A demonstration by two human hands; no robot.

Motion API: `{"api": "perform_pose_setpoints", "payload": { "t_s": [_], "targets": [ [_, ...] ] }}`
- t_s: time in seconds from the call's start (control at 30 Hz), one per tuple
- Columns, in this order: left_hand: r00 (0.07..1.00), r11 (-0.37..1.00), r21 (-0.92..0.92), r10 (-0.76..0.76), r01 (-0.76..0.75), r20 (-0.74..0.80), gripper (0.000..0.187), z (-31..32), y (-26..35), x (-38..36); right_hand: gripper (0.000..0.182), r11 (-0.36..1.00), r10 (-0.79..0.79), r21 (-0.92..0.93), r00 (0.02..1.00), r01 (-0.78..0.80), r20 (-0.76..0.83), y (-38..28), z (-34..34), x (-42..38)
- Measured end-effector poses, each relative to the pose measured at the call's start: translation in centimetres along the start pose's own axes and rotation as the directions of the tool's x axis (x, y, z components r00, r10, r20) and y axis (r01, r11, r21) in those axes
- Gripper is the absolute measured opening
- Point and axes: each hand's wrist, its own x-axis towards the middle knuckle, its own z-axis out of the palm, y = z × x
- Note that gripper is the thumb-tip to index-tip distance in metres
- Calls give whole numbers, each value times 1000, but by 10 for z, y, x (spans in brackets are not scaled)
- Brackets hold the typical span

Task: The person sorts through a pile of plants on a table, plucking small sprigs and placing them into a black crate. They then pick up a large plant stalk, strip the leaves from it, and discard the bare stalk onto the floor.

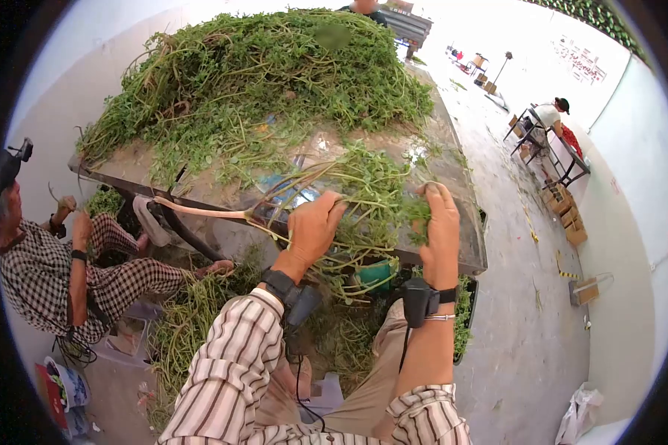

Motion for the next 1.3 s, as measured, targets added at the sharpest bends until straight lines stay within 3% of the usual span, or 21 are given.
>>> {"api": "perform_pose_setpoints", "payload": {
  "t_s": [0.13, 0.2, 0.23, 0.27, 0.33, 0.4, 0.47, 0.57, 0.8, 0.97, 1.2, 1.27, 1.3],
  "targets": [
    [1000, 999, -46, 3, -2, 8, 19, 2, -3, -2, 24, 970, -144, -171, 975, 173, 169, 10, 9, -4],
    [1000, 999, -38, 21, -21, 5, 18, 1, -2, -1, 27, 785, -314, -459, 907, 415, 283, 5, 20, -12],
    [1000, 999, -35, 24, -24, 4, 18, 1, -3, -1, 30, 741, -252, -548, 917, 389, 311, 1, 24, -17],
    [999, 999, -24, 44, -44, -5, 17, 2, -4, -1, 30, 742, -254, -545, 916, 390, 311, 5, 25, -18],
    [998, 998, -14, 62, -62, -13, 16, 2, -4, -1, 31, 598, -356, -562, 818, 571, 453, 13, 28, -17],
    [994, 994, -45, 102, -104, -35, 15, -1, -2, 0, 29, 580, -367, -564, 807, 588, 464, 17, 31, -18],
    [993, 993, -45, 108, -110, -40, 15, -1, -1, 0, 25, 459, -409, -629, 778, 627, 478, 23, 33, -17],
    [991, 991, -48, 123, -126, -53, 14, -1, -2, 0, 20, 385, -466, -649, 745, 656, 477, 29, 35, -15],
    [992, 992, -38, 121, -123, -45, 14, -2, -3, 0, 18, 367, -404, -671, 760, 645, 509, 36, 36, -12],
    [996, 996, -22, 86, -86, -4, 14, -2, 0, 1, 16, 401, -545, -628, 724, 668, 422, 41, 41, -12],
    [995, 995, -20, 94, -94, -20, 14, 1, -1, 0, 15, 484, -524, -629, 777, 608, 348, 37, 46, -15],
    [997, 997, -28, 76, -76, -18, 14, 0, -1, 0, 16, 513, -560, -646, 790, 566, 247, 34, 41, -12],
    [998, 998, -38, 57, -57, -19, 14, 0, -1, -1, 17, 587, -522, -665, 844, 462, 125, 27, 32, -7]
  ]
}}
